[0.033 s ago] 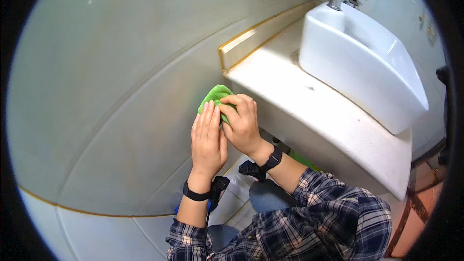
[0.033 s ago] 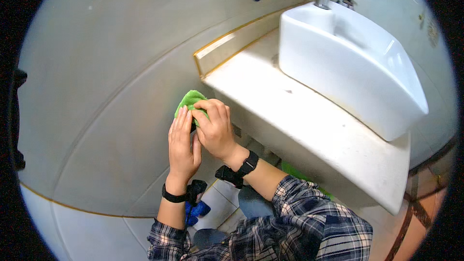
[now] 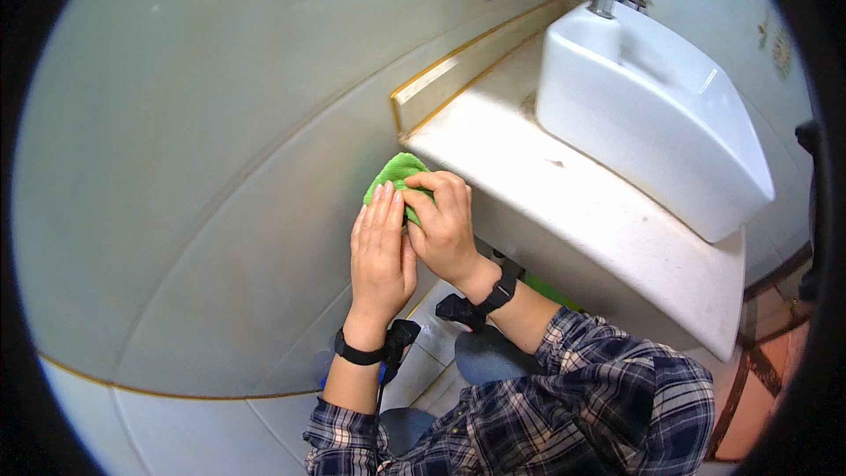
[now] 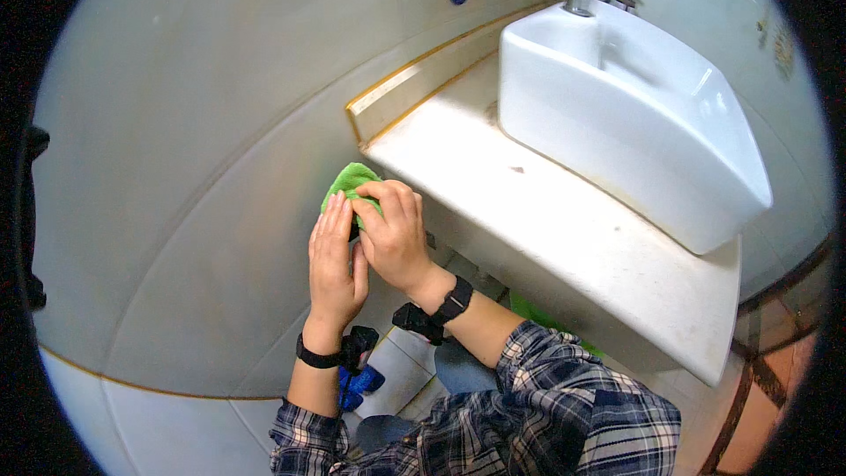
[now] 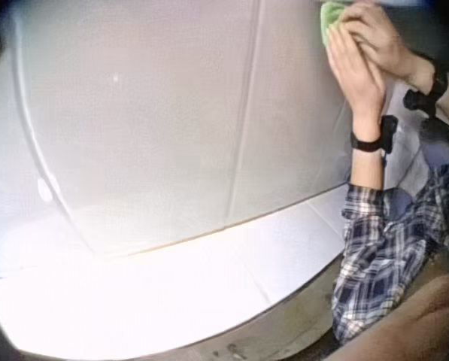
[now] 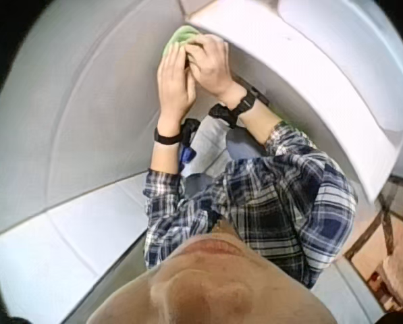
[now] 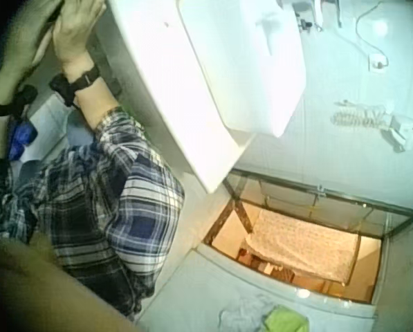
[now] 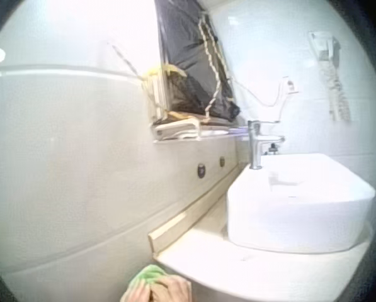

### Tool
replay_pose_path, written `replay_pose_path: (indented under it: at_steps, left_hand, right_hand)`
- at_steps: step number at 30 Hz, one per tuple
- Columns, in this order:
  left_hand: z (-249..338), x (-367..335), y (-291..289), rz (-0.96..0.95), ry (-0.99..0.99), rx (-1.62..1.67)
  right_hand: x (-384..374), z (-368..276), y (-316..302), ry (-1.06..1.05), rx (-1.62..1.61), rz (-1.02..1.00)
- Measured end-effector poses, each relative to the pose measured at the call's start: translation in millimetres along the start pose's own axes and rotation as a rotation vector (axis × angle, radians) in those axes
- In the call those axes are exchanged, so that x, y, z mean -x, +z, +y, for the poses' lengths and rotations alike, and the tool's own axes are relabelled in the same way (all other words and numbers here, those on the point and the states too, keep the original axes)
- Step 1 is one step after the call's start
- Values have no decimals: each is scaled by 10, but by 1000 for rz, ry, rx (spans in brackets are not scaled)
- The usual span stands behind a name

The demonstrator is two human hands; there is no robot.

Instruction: The person wipes tiled walls, a sink, and a mirror with a green cloth in a bathroom. They move around the room to reach different surfaces, including areas near a hair dryer and electrical outlet, and continue wiping the mirror and wall edges.

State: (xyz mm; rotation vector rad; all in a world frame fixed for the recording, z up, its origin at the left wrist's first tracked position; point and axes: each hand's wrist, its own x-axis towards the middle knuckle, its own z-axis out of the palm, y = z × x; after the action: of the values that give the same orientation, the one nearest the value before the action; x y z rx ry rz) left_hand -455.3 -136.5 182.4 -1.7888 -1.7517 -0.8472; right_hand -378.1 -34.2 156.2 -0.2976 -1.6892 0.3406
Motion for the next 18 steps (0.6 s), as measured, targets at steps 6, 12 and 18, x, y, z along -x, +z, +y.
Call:
replay_pose_path:
  at_steps: [6, 12, 18]
  left_hand:
    - [-315, -181, 638, -296, -80, 250]
    - [-509, -92, 1156, -388, -13, 359]
    - [-833, -79, 1544, -530, 26, 348]
  right_hand:
    - [135, 310, 8, 257, 216, -155]
    - [346, 711, -1, 292, 328, -323]
    - [635, 1005, 113, 353, 375, -482]
